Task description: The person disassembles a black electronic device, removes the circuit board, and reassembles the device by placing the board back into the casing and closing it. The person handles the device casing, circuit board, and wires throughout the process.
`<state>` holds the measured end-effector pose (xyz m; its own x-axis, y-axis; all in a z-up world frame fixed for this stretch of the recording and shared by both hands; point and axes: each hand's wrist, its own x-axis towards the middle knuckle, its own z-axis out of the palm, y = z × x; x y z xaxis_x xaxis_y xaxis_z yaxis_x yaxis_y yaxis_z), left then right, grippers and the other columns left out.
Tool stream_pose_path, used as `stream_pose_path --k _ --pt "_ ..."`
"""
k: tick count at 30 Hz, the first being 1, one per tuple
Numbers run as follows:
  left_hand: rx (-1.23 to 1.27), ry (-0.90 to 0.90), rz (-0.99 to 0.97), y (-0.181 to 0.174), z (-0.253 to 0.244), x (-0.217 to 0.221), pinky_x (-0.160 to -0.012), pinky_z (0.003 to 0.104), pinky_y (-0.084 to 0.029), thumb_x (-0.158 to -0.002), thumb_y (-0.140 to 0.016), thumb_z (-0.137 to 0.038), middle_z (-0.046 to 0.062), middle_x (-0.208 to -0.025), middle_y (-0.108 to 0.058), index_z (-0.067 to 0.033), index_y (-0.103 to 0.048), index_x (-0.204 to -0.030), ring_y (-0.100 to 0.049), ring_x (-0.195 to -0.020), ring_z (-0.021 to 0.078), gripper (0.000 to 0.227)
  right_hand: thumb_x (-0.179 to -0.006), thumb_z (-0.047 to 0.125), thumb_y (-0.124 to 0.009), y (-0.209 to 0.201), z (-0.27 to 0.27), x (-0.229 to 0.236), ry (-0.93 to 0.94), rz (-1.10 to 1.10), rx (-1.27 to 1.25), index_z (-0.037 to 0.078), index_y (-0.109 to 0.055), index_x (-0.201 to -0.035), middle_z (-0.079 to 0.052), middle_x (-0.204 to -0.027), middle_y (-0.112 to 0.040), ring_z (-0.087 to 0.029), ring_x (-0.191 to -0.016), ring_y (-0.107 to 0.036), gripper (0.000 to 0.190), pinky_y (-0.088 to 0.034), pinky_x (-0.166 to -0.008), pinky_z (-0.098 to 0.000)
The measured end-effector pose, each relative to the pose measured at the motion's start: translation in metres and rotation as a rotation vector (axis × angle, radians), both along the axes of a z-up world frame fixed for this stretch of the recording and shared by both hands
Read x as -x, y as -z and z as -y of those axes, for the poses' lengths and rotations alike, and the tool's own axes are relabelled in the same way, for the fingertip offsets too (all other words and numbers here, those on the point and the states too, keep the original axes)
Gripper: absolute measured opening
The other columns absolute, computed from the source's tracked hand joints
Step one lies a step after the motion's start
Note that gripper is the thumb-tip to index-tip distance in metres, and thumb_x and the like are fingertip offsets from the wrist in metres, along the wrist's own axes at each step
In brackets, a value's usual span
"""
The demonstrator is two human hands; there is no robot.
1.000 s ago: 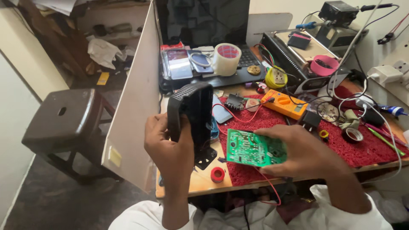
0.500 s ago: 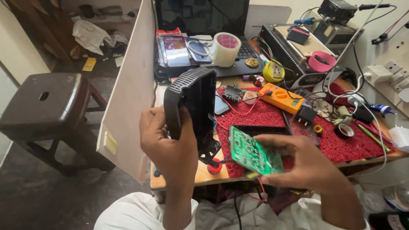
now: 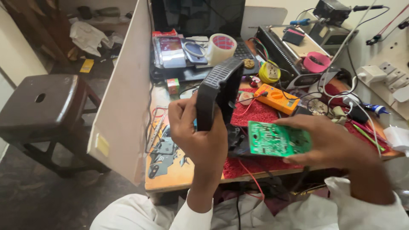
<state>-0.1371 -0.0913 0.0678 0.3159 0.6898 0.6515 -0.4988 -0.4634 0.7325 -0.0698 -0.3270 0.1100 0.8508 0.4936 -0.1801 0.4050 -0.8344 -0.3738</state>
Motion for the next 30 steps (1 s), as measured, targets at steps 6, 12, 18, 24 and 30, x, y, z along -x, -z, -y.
stream_pose_path --k 6,12,18,24,30 --pt "0.024 -0.082 0.000 0.019 0.011 -0.015 -0.075 0.033 -0.048 -0.086 -0.077 0.000 0.007 -0.093 -0.055 0.0002 -0.073 -0.114 -0.057 -0.083 0.0199 0.028 -0.056 0.025 -0.096 0.009 -0.020 -0.031 -0.296 0.138 0.010 0.008 -0.061 -0.136 -0.014 -0.126 -0.068 -0.028 -0.113 -0.066 0.089 -0.050 -0.098 -0.0383" --pt "0.056 -0.117 -0.050 0.033 0.009 -0.019 -0.073 0.031 -0.045 -0.087 -0.079 -0.001 0.004 -0.095 -0.054 0.0010 -0.072 -0.104 -0.055 -0.088 0.0176 0.019 -0.059 0.027 -0.096 0.026 -0.024 -0.039 -0.243 0.073 0.030 0.012 -0.059 -0.140 -0.012 -0.130 -0.066 -0.028 -0.119 -0.061 0.090 -0.047 -0.102 -0.0372" --pt "0.112 -0.070 -0.052 0.035 0.015 -0.023 -0.066 0.027 -0.043 -0.090 -0.078 -0.003 0.002 -0.097 -0.052 0.0003 -0.071 -0.101 -0.053 -0.087 0.0138 0.013 -0.056 0.024 -0.094 0.037 -0.016 -0.047 -0.244 0.049 0.008 0.012 -0.059 -0.140 -0.012 -0.133 -0.065 -0.029 -0.121 -0.061 0.091 -0.046 -0.104 -0.0380" --pt "0.044 -0.128 -0.106 0.036 0.013 -0.025 -0.063 0.026 -0.038 -0.091 -0.079 -0.001 0.002 -0.098 -0.054 0.0004 -0.073 -0.104 -0.053 -0.089 0.0126 0.014 -0.058 0.027 -0.096 0.045 -0.016 -0.054 -0.261 0.022 0.020 0.013 -0.058 -0.141 -0.012 -0.134 -0.064 -0.029 -0.122 -0.060 0.092 -0.045 -0.105 -0.0384" --pt "0.095 -0.103 -0.133 0.042 0.011 -0.023 -0.062 0.026 -0.038 -0.093 -0.078 -0.002 0.002 -0.100 -0.053 -0.0005 -0.072 -0.100 -0.054 -0.086 0.0116 0.009 -0.058 0.027 -0.094 0.049 -0.013 -0.054 -0.268 0.010 0.010 0.013 -0.059 -0.140 -0.011 -0.136 -0.063 -0.028 -0.124 -0.058 0.090 -0.044 -0.106 -0.0384"
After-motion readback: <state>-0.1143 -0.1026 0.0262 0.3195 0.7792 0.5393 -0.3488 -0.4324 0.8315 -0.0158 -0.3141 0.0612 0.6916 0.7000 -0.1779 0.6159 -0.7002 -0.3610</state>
